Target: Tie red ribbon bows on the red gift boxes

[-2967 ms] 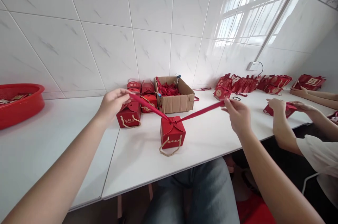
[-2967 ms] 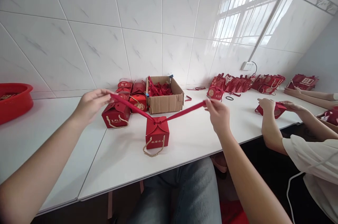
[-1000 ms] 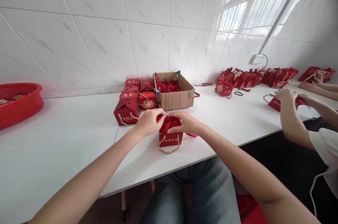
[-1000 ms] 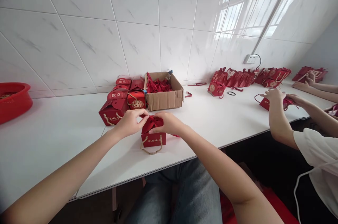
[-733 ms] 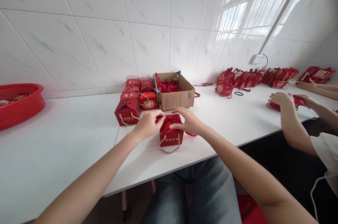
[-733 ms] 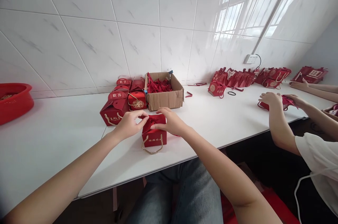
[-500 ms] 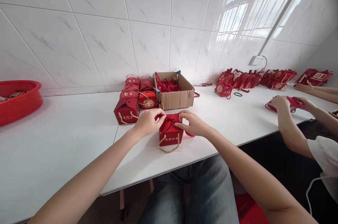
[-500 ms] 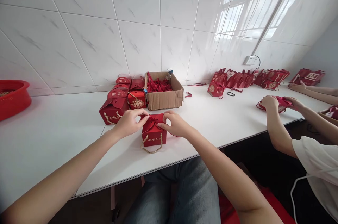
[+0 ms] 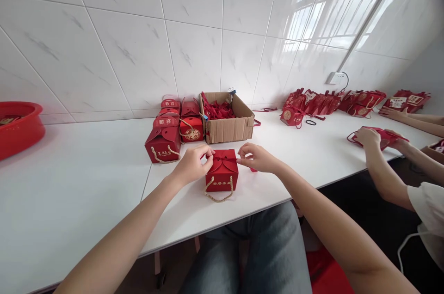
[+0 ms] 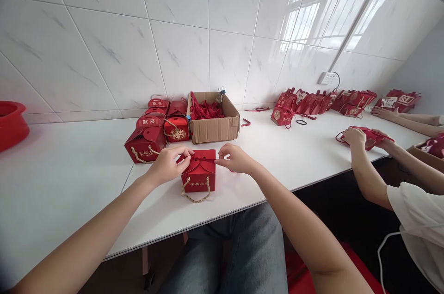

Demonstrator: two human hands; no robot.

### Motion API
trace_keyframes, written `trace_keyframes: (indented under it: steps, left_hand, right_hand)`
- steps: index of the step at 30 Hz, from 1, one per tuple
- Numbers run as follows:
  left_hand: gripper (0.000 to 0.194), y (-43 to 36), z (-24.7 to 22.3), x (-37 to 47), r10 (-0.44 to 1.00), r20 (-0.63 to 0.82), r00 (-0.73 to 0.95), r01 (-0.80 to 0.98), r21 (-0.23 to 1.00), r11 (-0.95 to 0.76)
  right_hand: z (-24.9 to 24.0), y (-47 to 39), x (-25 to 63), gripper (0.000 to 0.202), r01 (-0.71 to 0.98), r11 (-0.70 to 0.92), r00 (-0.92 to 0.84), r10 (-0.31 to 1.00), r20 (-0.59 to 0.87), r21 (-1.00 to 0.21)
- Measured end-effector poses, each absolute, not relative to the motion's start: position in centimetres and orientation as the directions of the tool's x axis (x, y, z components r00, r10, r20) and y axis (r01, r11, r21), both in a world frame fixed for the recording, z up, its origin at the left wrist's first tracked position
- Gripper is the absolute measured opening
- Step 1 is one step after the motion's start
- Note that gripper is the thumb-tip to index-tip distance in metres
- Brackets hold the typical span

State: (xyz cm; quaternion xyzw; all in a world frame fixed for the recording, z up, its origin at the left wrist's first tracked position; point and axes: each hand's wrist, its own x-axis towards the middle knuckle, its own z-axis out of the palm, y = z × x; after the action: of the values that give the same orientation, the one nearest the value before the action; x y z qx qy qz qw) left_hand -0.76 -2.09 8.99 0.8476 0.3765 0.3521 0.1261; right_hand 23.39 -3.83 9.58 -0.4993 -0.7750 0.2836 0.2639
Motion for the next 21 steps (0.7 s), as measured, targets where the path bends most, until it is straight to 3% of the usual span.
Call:
trace_keyframes:
  steps: [5, 8, 10, 13, 16, 21]
  left_hand:
    - [0.011, -2.2, 8.2, -0.5, 0.711, 0.554, 0.434, 0.563, 0.449, -0.694]
    - [0.011, -2.2, 8.0, -0.5, 0.713, 0.566, 0.414, 0.586, 0.433, -0.685]
    - [0.012, -2.2, 8.1, -0.6, 0.716, 0.558, 0.419, 0.590, 0.432, -0.682]
    - [0.012, -2.2, 8.5, -0.9, 0.722, 0.530, 0.445, 0.604, 0.418, -0.679]
    - [0.009, -2.4, 9.5, -1.0, 0.737, 0.496, 0.458, 0.653, 0.375, -0.658]
    - [0.025, -2.8, 11.3, 0.1, 0.724, 0.505, 0.469, 0.616, 0.401, -0.678]
  right_hand:
    - [9.2, -3.6, 24.2, 0.034, 0.552, 0.109, -0.373, 0.919, -0.128, -0.827]
    - [9.2, -4.1, 25.2, 0.032, 0.494, 0.041, -0.420, 0.886, -0.197, -0.869]
    - [9.3, -4.5, 25.9, 0.030, 0.397, 0.023, -0.480, 0.857, -0.186, -0.917]
    - [9.5, -4.8, 26.1, 0.026, 0.117, -0.047, -0.526, 0.844, -0.102, -0.992]
    - [10.0, -4.8, 25.1, 0.022, -0.118, -0.119, -0.517, 0.855, -0.042, -0.986]
    - [11.0, -4.3, 22.6, 0.026, -0.263, -0.162, -0.529, 0.849, 0.001, -0.951]
